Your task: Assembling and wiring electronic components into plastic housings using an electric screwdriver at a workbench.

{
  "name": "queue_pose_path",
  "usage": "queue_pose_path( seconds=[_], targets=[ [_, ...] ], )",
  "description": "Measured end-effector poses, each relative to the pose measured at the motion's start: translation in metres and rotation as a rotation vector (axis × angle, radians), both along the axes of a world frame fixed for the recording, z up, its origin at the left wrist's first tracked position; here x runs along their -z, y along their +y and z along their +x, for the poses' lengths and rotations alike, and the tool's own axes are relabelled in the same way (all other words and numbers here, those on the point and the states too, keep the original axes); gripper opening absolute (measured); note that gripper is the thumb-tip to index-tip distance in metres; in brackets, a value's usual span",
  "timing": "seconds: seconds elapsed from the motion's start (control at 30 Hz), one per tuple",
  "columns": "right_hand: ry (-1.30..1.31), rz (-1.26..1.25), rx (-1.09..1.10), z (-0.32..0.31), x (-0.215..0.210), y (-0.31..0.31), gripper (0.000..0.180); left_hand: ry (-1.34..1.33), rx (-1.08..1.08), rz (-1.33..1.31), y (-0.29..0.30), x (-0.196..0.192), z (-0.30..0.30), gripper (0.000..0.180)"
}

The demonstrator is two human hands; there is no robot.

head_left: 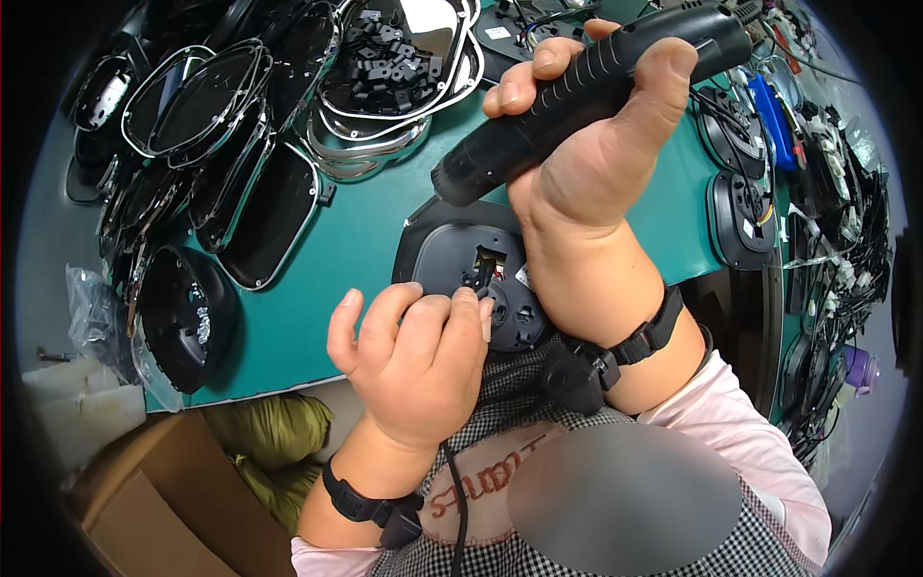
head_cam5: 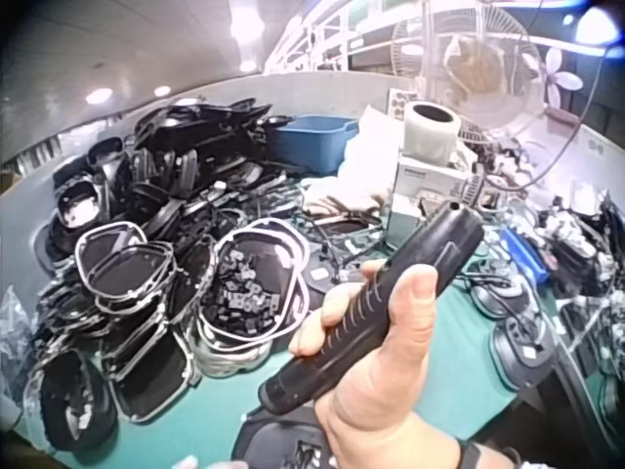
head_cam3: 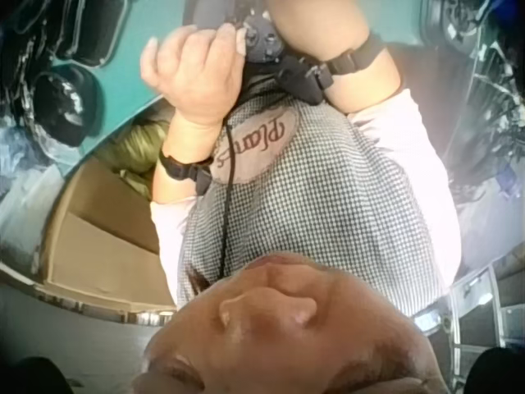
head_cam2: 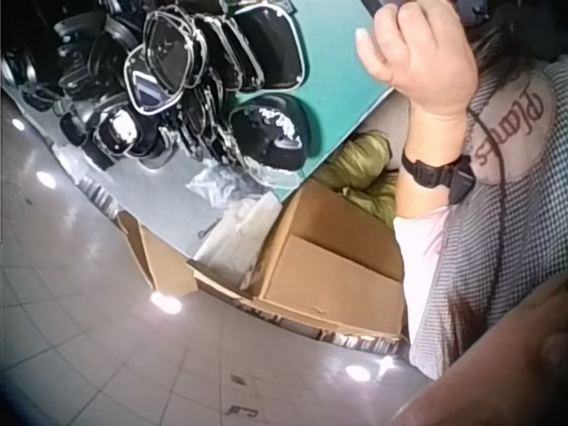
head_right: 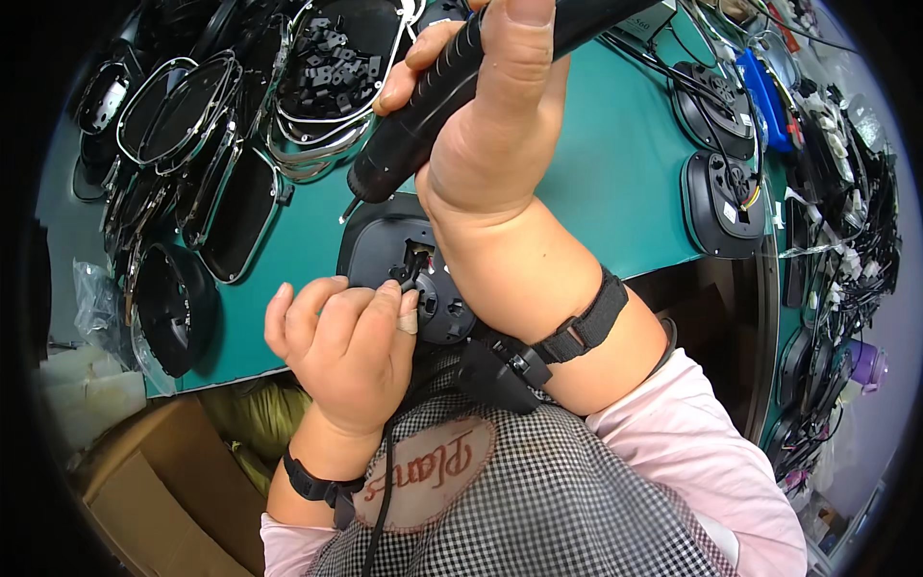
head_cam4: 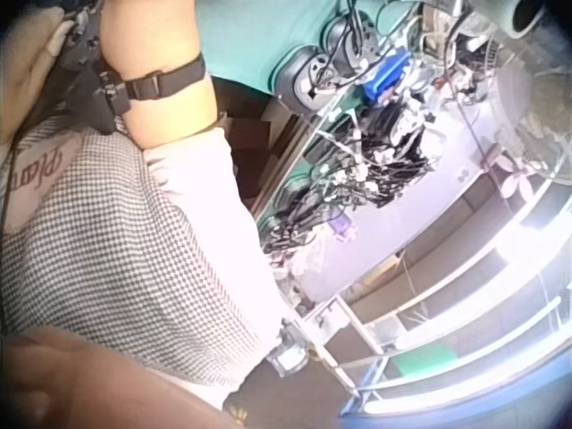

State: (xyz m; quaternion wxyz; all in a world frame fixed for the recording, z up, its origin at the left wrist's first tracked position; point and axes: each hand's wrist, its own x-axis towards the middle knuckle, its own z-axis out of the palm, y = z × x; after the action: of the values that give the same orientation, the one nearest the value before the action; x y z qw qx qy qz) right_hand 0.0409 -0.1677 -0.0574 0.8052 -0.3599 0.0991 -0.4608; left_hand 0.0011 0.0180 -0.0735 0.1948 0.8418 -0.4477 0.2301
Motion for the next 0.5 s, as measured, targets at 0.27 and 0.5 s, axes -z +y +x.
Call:
queue_pose_path(
  seconds=[0.27,0.5],
  targets=[
    [-0.024,-0.011,0.023,-0.009,-0.002,-0.007,0.066,0.098,-0.054,0.009,-0.002,-0.005,0.000,0.015],
    [-0.323,-0.123,-0.156,-0.034,-0.017,-0.027,0.073,0.272,-0.026,-0.069,-0.004,-0.002,0.011,0.014]
  ],
)
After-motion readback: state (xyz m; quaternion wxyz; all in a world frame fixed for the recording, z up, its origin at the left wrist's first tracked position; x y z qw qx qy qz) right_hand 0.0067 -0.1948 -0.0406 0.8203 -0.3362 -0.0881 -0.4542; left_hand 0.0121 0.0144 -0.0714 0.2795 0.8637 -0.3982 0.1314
